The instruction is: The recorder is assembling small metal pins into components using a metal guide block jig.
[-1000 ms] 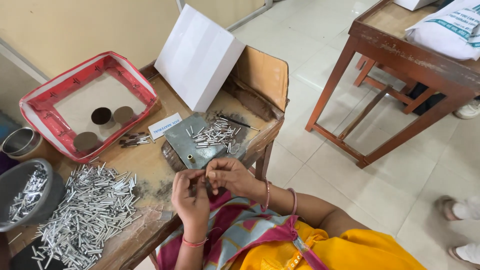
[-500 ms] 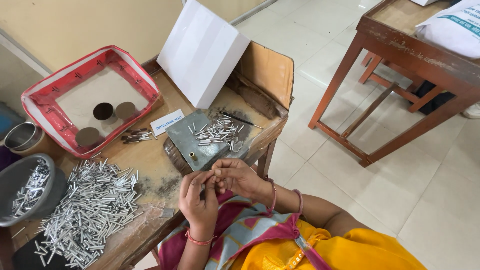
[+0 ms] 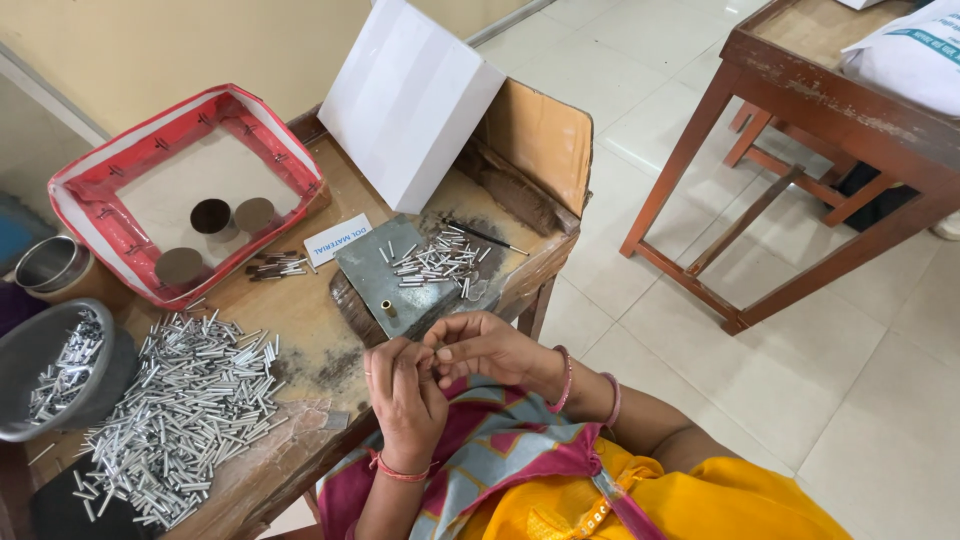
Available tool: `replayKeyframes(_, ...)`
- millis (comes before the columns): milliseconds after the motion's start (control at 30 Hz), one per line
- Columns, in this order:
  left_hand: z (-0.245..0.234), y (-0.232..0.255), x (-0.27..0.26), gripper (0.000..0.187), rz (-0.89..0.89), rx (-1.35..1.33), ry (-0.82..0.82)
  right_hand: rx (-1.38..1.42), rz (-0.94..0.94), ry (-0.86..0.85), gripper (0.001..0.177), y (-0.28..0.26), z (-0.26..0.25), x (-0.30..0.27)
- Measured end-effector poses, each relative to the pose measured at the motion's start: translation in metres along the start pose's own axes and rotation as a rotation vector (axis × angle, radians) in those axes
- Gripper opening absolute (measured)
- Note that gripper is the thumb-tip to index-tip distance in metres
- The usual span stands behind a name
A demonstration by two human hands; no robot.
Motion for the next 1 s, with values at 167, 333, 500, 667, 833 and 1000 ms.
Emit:
replayKeyframes(167, 0.004, 0.004, -0.004, 0.019, 0.049, -0.007, -0.025, -0.151, 0.045, -0.046, 0.019, -0.003, -0.004, -0.006)
replayKeyframes(333, 0.001, 0.012, 0.002, 0.017, 0.078, -0.01, -0.008, -0.182, 0.034, -0.057, 0.017, -0.007, -0.005, -0.009)
replayKeyframes(500, -0.014, 0.007, 0.011, 0.015, -0.057, -0.166, 0.076, -0.148, -0.137, 0.077, 0.006, -0.017, -0.012, -0.01)
replayKeyframes(667, 0.044, -0.082, -0.045, 0.015, -0.532, -1.0, 0.129, -0.143, -0.269, 0.071, 0.01, -0.023, -0.013, -0.011)
replayKeyframes(833, 0.059, -0.08, -0.046, 0.014, -0.603, -1.307, 0.151, -0.125, -0.304, 0.093, 0.01, -0.021, -0.016, -0.012)
replayKeyframes(1000, 0.064, -0.076, -0.043, 0.014, -0.58, -1.402, 0.121, -0.16, -0.316, 0.098, 0.01, -0.02, -0.02, -0.012)
Point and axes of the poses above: each hand's wrist, its own x-axis towards the middle knuckle, its own z-axis out of the palm, y = z × x, the point moved 9 cm from there along x, towards the middle knuckle, and after that the axes turned 9 degrees about -y, right-handed, at the moved point
